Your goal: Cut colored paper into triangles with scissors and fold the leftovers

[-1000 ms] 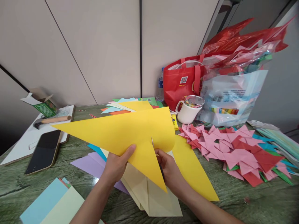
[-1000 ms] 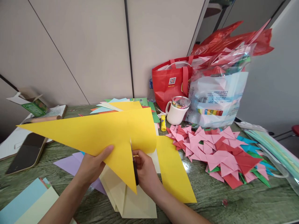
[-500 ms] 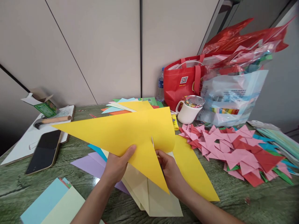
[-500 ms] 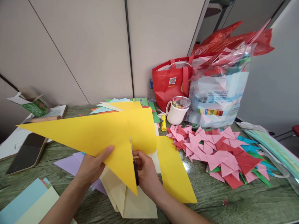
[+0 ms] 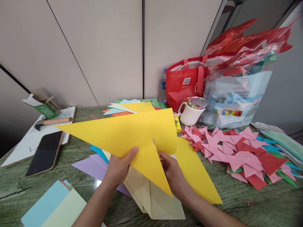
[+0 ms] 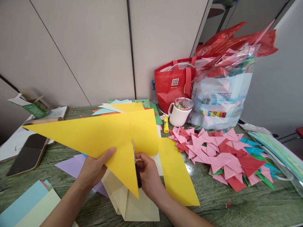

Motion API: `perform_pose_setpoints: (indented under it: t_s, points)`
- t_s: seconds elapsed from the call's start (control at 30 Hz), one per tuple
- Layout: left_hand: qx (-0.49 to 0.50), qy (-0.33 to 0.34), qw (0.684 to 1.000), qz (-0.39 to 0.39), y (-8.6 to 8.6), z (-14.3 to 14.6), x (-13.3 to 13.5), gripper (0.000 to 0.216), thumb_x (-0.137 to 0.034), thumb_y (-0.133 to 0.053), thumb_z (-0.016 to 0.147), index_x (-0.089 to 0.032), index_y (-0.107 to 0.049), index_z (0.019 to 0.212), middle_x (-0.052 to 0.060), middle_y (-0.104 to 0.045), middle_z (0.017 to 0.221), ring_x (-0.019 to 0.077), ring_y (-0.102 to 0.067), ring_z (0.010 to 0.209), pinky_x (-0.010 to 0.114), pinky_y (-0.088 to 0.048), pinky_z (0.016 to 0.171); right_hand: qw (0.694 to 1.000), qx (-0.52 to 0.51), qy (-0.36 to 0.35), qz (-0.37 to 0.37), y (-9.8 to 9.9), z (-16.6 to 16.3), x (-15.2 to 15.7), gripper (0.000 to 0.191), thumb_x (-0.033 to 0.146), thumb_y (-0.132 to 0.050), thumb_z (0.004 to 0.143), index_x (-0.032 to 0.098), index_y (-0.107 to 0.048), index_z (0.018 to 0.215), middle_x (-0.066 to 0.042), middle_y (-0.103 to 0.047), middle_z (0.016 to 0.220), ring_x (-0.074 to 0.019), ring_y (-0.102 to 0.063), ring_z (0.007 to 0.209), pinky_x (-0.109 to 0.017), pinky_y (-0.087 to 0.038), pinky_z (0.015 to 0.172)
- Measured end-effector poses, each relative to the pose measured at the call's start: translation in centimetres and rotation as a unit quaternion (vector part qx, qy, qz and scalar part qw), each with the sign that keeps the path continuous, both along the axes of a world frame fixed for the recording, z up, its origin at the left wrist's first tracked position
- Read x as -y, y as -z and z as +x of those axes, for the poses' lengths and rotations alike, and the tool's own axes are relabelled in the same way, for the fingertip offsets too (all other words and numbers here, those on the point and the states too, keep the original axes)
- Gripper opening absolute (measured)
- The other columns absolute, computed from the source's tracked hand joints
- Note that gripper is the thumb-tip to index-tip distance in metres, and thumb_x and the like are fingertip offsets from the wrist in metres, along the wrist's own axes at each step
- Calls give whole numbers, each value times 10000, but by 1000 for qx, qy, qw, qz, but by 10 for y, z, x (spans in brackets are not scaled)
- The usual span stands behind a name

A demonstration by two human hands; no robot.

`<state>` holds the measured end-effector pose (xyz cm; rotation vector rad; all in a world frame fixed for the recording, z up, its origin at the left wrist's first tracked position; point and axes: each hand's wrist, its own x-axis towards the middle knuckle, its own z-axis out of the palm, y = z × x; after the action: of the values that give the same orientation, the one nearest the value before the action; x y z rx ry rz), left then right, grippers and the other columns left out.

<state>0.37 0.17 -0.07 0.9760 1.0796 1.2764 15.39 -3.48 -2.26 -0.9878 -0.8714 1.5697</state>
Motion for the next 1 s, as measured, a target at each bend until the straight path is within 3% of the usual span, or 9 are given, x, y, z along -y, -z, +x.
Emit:
perform_pose_setpoints:
  t_s: [0.37, 0.53, 0.77, 1.0]
  points:
    - [24, 10, 1000, 0, -1, 1, 0, 586, -350, -757, 654, -197, -573, 1188, 104, -670, 1140, 295, -575, 1108, 393, -494, 908, 999, -10, 18, -31, 4, -1, 0, 332, 352, -815, 539, 199, -546, 659, 40, -640, 538, -117, -526, 430, -236, -429, 473]
    - [18, 2, 1000, -4, -1, 1, 1, 624, -354, -772, 635, -187, -571, 1202, 114, -674, 1130, 309, -569, 1117, 402, -492, 912, 1000, 7, 16, -9, 5, 0, 0, 314, 303, -827, 533, 193, -565, 666, 30, -665, 573, -133, -574, 483, -218, -424, 463]
    - [13, 22, 1000, -8, 5, 1, 2, 653, -353, -751, 664, -179, -528, 1253, 132, -653, 1161, 318, -588, 1082, 429, -506, 890, 999, 7, 25, 28, -3, 0, -2, 299, 227, -838, 530, 195, -599, 706, 11, -711, 696, -145, -641, 620, -213, -491, 577]
    - [13, 44, 998, -34, 8, 3, 4, 659, -348, -754, 663, -166, -525, 1253, 141, -650, 1159, 326, -598, 1062, 445, -503, 891, 998, -16, 31, 53, 2, 3, -4, 323, 256, -807, 598, 211, -627, 863, -14, -722, 782, -178, -666, 694, -271, -525, 650]
